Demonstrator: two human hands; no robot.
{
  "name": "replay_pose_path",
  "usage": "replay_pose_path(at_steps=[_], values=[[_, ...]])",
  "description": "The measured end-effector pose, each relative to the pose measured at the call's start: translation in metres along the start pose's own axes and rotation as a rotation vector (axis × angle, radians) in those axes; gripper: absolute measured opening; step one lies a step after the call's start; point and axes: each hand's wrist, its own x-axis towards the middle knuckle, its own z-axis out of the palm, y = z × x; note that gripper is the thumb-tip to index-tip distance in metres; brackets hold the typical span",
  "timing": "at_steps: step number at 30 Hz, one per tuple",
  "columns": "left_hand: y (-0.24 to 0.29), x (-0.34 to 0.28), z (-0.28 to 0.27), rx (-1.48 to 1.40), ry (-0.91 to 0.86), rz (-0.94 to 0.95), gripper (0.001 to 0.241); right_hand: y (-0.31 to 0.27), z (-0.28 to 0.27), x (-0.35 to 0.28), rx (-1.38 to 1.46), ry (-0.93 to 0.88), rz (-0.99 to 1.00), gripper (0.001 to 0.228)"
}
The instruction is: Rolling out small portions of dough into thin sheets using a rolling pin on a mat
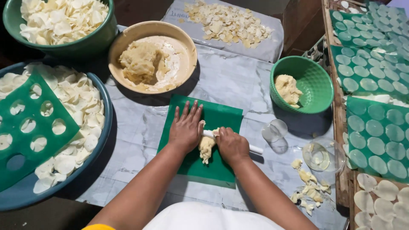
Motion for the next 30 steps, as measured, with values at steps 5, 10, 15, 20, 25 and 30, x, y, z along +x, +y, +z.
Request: replay_pose_path(at_steps=[5, 10, 15, 20, 25, 30], values=[[-0.009, 0.023, 0.01, 0.003, -0.14, -0.095, 0.064, 0.006, -0.038, 0.051, 0.236, -0.473, 0.152, 0.04], [0.005, 0.023, -0.022, -0.008, -0.136, -0.101, 0.064, 0.01, -0.075, 0.064, 0.327, -0.612, 0.208, 0.047], [0.0, -0.002, -0.008, -0.028, -0.078, -0.069, 0.066, -0.003, -0.031, 0.005, 0.181, -0.07, 0.003, 0.027], [0.026, -0.023, -0.035, -0.029, 0.129, -0.123, 0.079, 0.016, -0.006, 0.013, 0.471, -0.359, 0.218, 0.03], [0.033, -0.062, -0.007, -0.045, 0.225, -0.173, 0.093, 0.024, -0.068, 0.026, 0.77, -0.384, 0.509, 0.033], [0.025, -0.027, -0.044, -0.087, 0.331, -0.035, 0.072, 0.025, -0.048, 0.018, 0.284, -0.216, 0.137, 0.019]])
